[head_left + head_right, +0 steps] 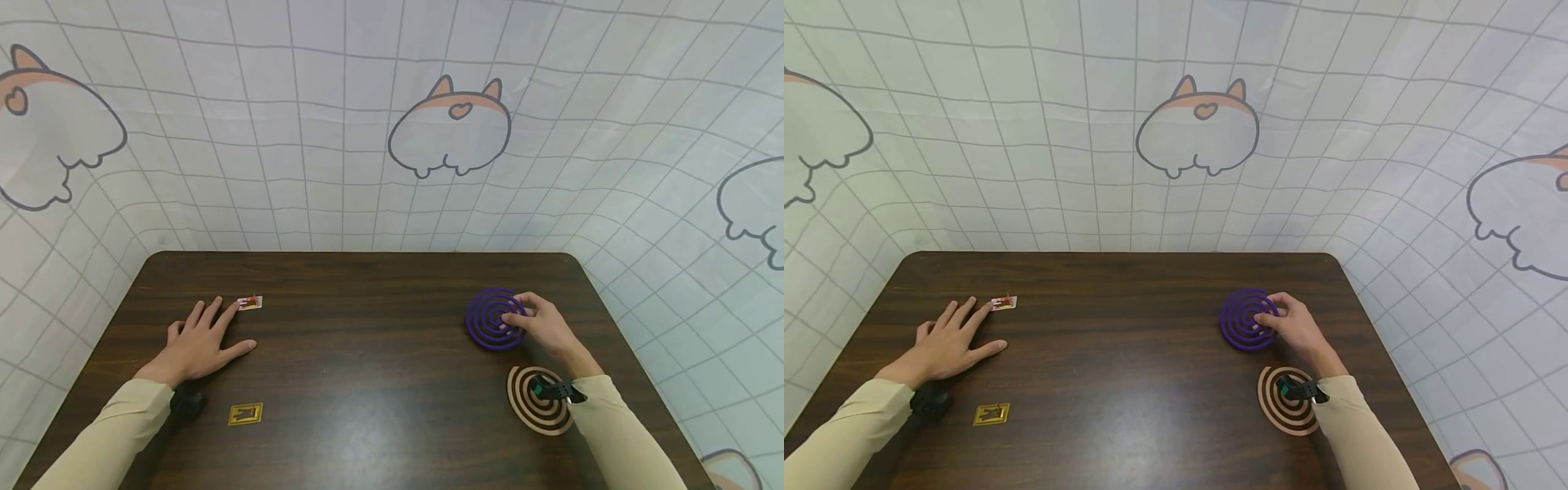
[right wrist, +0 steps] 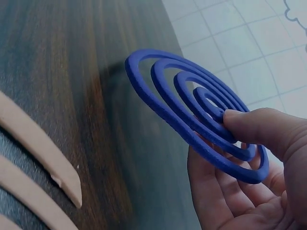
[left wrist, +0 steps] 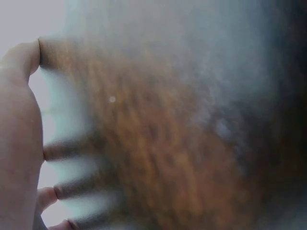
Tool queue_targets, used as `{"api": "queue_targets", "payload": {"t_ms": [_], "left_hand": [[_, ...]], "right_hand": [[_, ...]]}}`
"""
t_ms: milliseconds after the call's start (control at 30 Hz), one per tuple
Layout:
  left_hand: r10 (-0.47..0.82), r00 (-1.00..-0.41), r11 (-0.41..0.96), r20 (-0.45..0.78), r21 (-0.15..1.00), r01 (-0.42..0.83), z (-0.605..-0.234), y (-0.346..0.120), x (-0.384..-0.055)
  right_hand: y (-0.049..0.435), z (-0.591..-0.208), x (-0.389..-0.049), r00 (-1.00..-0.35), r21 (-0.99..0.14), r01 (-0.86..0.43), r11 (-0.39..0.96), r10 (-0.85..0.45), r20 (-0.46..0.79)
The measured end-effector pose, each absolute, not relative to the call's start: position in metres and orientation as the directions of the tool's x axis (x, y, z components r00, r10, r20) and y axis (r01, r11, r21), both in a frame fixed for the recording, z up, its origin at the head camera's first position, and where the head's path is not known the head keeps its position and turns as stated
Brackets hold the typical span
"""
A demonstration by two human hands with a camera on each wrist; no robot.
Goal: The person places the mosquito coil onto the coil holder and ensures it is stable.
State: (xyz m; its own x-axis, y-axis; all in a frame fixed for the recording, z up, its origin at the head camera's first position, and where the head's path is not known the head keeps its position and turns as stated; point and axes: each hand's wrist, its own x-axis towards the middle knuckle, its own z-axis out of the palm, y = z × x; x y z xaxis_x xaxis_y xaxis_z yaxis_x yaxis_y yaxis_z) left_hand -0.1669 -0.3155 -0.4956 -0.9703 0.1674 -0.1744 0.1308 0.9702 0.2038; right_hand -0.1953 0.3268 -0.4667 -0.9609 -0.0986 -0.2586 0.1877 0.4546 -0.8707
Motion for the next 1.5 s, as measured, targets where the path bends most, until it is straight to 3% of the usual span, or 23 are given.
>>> {"api": "queue_targets", "payload": {"t_ms": [1500], "left_hand": [[0.183,-0.965,0.968,-0.187,0.203,0.145,-0.498,-0.320,-0.176]], "right_hand": [[0.288,-0.466,-0.210,-0.958,-0.944,0.200,0.262,-0.149,-0.245]]}}
